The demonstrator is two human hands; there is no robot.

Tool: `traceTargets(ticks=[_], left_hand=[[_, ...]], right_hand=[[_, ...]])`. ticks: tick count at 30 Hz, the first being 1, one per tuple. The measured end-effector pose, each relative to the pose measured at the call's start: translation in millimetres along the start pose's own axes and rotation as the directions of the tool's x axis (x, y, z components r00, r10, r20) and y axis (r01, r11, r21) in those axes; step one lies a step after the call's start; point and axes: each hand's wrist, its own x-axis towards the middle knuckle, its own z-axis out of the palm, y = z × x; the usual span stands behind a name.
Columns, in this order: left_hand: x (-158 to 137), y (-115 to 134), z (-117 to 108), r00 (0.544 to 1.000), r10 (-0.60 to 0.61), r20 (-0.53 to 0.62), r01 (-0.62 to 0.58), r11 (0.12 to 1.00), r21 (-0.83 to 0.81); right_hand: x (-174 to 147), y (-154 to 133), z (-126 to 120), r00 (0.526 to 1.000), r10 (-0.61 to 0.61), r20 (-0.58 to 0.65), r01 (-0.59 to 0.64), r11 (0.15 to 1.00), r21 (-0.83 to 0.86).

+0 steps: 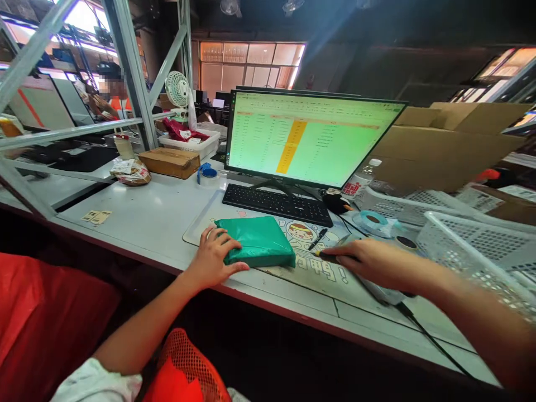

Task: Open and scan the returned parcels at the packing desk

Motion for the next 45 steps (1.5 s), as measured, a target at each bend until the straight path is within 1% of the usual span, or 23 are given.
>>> traceTargets(ticks=[2, 4, 5, 7, 8, 9, 11, 13, 14, 16, 18, 19, 21, 23, 27, 29, 32, 34, 37, 39, 41, 43, 45], left_hand=[[25, 0, -7, 0.995, 0.037, 0.095, -0.034, 0.999, -0.027], [47, 2, -6, 0.98, 0.057, 0.191, -0.05, 0.998, -0.04], [56, 3, -4, 0.969, 0.055, 0.241, -0.048, 0.998, -0.035], [65, 6, 4, 0.948, 0.042, 0.315, -0.04, 0.999, -0.012], [67, 7, 7, 0.943, 0.042, 0.331, -0.043, 0.999, -0.004], [67, 7, 11, 0.942, 0.048, 0.332, -0.052, 0.999, 0.002], [65, 7, 15, 0.949, 0.07, 0.306, -0.081, 0.996, 0.026], [63, 6, 18, 0.954, 0.094, 0.286, -0.118, 0.991, 0.068], [63, 5, 19, 0.952, 0.114, 0.285, -0.143, 0.986, 0.083], [64, 4, 21, 0.94, 0.172, 0.296, -0.206, 0.975, 0.088], [67, 2, 21, 0.927, 0.204, 0.316, -0.24, 0.967, 0.081], [67, 1, 21, 0.924, 0.201, 0.327, -0.24, 0.967, 0.082], [67, 0, 17, 0.922, 0.178, 0.344, -0.224, 0.969, 0.1], [62, 0, 9, 0.915, 0.167, 0.368, -0.231, 0.963, 0.136], [32, 7, -16, 0.901, 0.239, 0.363, -0.325, 0.925, 0.198], [8, 14, -27, 0.911, 0.288, 0.296, -0.347, 0.922, 0.173], [-37, 25, -31, 0.95, 0.274, 0.148, -0.289, 0.953, 0.089], [-69, 32, -26, 0.975, 0.212, 0.065, -0.213, 0.977, 0.011], [-116, 41, -11, 0.996, 0.084, 0.011, -0.082, 0.99, -0.115], [-143, 45, 1, 1.0, 0.012, 0.021, -0.009, 0.986, -0.168], [-163, 42, 13, 0.999, -0.02, 0.048, 0.028, 0.983, -0.181], [-176, 32, 25, 0.995, -0.047, 0.087, 0.063, 0.978, -0.197], [-181, 19, 33, 0.98, -0.124, 0.154, 0.161, 0.95, -0.266]], right_hand=[[-21, 6, 28, 0.995, 0.096, 0.037, -0.093, 0.993, -0.079], [-37, 2, 64, 0.974, 0.226, -0.01, -0.225, 0.958, -0.176], [-42, -2, 81, 0.964, 0.263, -0.031, -0.264, 0.941, -0.21], [-49, -7, 106, 0.959, 0.269, -0.092, -0.283, 0.934, -0.219], [-49, -9, 111, 0.957, 0.255, -0.137, -0.279, 0.939, -0.203], [-46, -10, 112, 0.952, 0.234, -0.195, -0.269, 0.947, -0.178], [-29, -15, 101, 0.928, 0.169, -0.331, -0.213, 0.972, -0.101], [3, -28, 81, 0.894, 0.063, -0.444, -0.067, 0.998, 0.006], [23, -39, 71, 0.882, 0.006, -0.471, 0.026, 0.998, 0.062], [67, -63, 57, 0.9, -0.089, -0.426, 0.167, 0.975, 0.149], [109, -88, 57, 0.951, -0.159, -0.267, 0.208, 0.964, 0.168], [126, -98, 61, 0.964, -0.186, -0.191, 0.219, 0.961, 0.167], [148, -109, 73, 0.975, -0.213, -0.063, 0.22, 0.964, 0.151], [156, -112, 85, 0.978, -0.208, -0.001, 0.206, 0.97, 0.133], [149, -110, 94, 0.983, -0.178, 0.033, 0.174, 0.98, 0.094], [145, -111, 93, 0.982, -0.182, 0.044, 0.177, 0.98, 0.09], [142, -116, 93, 0.977, -0.204, 0.062, 0.197, 0.975, 0.099], [140, -120, 94, 0.974, -0.214, 0.07, 0.206, 0.972, 0.111], [132, -130, 95, 0.964, -0.252, 0.081, 0.241, 0.963, 0.122], [125, -139, 93, 0.952, -0.291, 0.091, 0.279, 0.953, 0.122], [119, -148, 90, 0.944, -0.313, 0.108, 0.3, 0.946, 0.119], [114, -156, 87, 0.939, -0.323, 0.117, 0.309, 0.943, 0.121], [108, -163, 86, 0.938, -0.327, 0.114, 0.312, 0.941, 0.128]])
